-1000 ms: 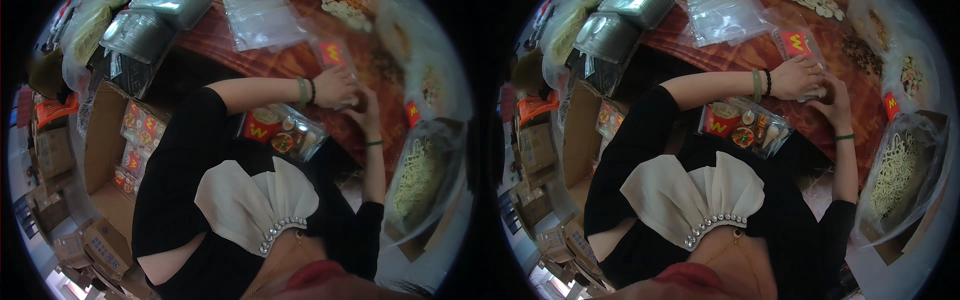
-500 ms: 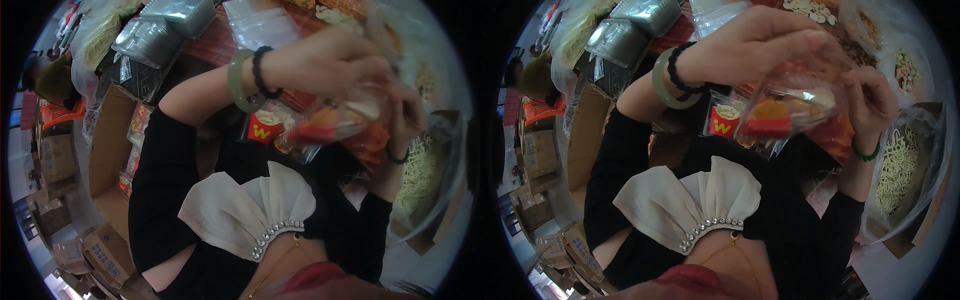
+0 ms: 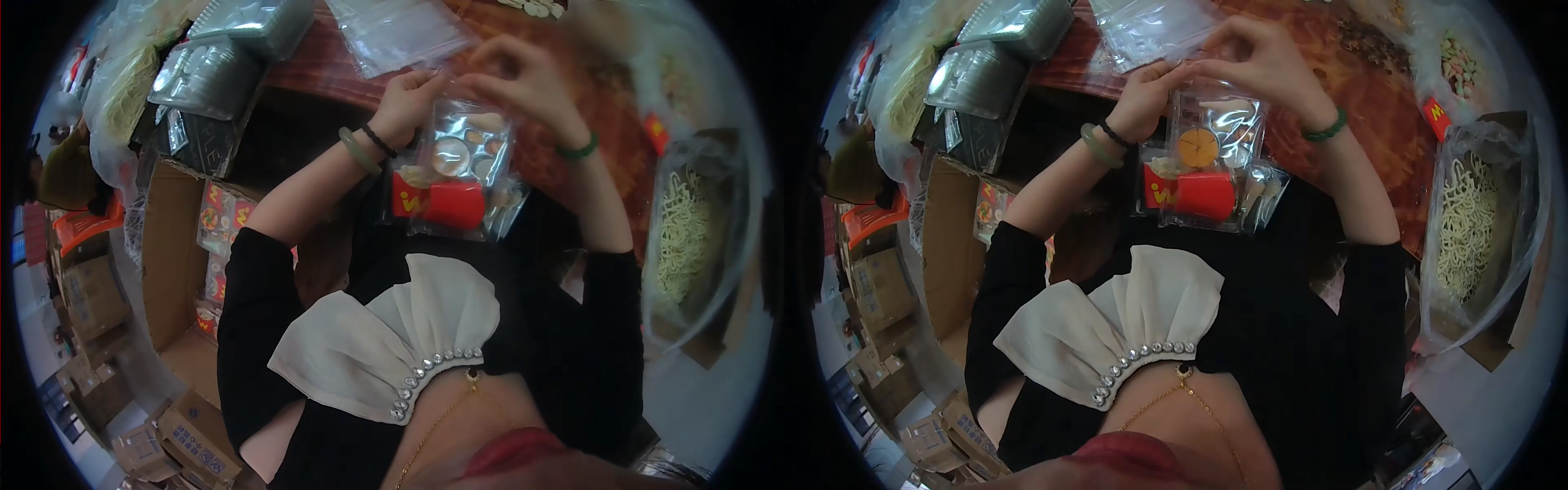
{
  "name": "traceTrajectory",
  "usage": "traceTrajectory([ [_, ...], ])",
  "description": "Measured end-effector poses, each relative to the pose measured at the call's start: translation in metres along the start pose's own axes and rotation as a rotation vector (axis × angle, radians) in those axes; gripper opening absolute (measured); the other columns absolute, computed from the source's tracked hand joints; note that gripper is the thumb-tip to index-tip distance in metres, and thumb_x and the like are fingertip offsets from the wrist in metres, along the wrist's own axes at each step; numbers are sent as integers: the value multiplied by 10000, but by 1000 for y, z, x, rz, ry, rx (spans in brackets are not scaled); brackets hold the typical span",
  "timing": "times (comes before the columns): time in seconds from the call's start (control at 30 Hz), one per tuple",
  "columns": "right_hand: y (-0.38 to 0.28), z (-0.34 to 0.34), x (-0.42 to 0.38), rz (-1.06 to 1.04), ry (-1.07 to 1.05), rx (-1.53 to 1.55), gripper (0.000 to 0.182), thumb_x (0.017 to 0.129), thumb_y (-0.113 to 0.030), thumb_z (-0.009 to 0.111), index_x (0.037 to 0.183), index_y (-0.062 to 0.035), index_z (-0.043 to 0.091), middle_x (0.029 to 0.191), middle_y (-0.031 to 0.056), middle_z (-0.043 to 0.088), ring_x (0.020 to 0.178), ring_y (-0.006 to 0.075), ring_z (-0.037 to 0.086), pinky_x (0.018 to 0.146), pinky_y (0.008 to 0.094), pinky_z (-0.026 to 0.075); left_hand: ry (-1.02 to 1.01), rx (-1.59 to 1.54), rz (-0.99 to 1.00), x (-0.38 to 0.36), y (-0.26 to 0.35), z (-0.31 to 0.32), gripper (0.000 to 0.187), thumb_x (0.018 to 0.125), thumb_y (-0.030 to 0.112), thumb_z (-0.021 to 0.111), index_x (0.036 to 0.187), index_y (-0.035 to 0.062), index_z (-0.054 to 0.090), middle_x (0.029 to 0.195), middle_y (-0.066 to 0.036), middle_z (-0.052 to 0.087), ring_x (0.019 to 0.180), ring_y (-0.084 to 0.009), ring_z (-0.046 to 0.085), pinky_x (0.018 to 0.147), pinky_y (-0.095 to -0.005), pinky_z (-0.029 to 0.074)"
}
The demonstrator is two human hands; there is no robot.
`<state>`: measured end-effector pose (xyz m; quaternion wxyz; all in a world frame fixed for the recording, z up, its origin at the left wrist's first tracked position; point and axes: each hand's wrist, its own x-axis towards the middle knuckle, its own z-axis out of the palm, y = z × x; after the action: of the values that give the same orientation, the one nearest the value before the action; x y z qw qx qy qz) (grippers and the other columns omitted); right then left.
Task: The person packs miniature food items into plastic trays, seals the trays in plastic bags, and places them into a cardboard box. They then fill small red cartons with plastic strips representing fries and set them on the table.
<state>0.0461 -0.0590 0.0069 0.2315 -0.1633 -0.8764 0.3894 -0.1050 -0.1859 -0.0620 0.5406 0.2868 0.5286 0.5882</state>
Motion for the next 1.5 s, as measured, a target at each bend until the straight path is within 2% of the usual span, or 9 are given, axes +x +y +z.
traceTrajectory([
  [0.07, 16, 23, 14, -339, 13, -247, 181, 825, -146, 647, 948, -16, 618, 804, 90, 576, 740, 211, 596, 649, 293, 478, -50, 18, 93, 11, -13, -5, 263, 951, 211, 517, 1138, 36, 579, 1023, -58, 645, 931, -131, 621, 760, -263, 521],
  [0.4, 45, 41, 9, -484, -31, -491, 135, 855, -57, 546, 975, 4, 541, 959, 138, 539, 879, 303, 556, 766, 343, 474, -28, 288, 281, 7, -16, 4, 273, 967, 165, 480, 1175, 16, 577, 1060, -49, 645, 907, -68, 589, 747, -202, 485],
  [0.57, 51, 6, -4, -27, 299, 75, 110, 940, -126, 470, 971, -43, 536, 861, 66, 535, 842, 203, 572, 765, 308, 487, -65, 151, 147, -4, -5, 7, 290, 967, 170, 481, 1209, 26, 551, 1101, -67, 632, 964, -109, 599, 802, -238, 500],
  [0.63, 57, -35, -8, 275, 559, 848, 154, 971, -184, 437, 984, -60, 528, 797, 23, 530, 683, 130, 532, 644, 250, 472, -73, 40, 101, -7, -3, 5, 294, 967, 171, 482, 1218, 30, 541, 1114, -74, 625, 990, -127, 601, 827, -255, 505],
  [0.7, 107, -100, -31, -151, 53, 1309, 82, 929, -120, 504, 942, -51, 545, 800, 9, 543, 641, 75, 517, 576, 194, 425, -91, -206, 49, -8, -8, -2, 288, 955, 174, 506, 1210, 44, 536, 1132, -88, 613, 1034, -161, 596, 859, -293, 510],
  [0.8, 117, -123, -66, 8, -35, 1416, 140, 906, -151, 554, 1012, -60, 562, 895, 7, 586, 617, 25, 478, 480, 140, 364, -137, -93, 143, -6, -18, -10, 254, 919, 136, 564, 1158, 50, 552, 1123, -95, 614, 1018, -165, 604, 846, -300, 516],
  [0.93, 62, -42, -79, 521, 56, 843, 209, 871, -150, 613, 1060, -69, 576, 957, 3, 600, 676, 0, 492, 462, 111, 355, -190, -13, 193, -9, -11, -2, 193, 873, 82, 612, 1059, 46, 573, 1145, -119, 607, 990, -169, 618, 835, -311, 524],
  [1.3, 76, -2, -83, -60, -27, 634, 146, 784, 56, 595, 721, -73, 622, 984, 34, 571, 871, 105, 551, 740, 223, 456, -530, 155, 422, -21, -5, -44, 114, 861, 79, 594, 974, 83, 606, 1282, -161, 524, 1143, -244, 553, 902, -375, 506],
  [1.5, 65, -10, -82, -173, -97, 562, 129, 782, 24, 585, 709, -76, 624, 998, 44, 566, 933, 116, 537, 797, 254, 442, -382, -416, -112, -18, 2, -28, 375, 914, 170, 539, 1266, 54, 481, 1311, -159, 489, 1188, -270, 511, 968, -413, 456],
])
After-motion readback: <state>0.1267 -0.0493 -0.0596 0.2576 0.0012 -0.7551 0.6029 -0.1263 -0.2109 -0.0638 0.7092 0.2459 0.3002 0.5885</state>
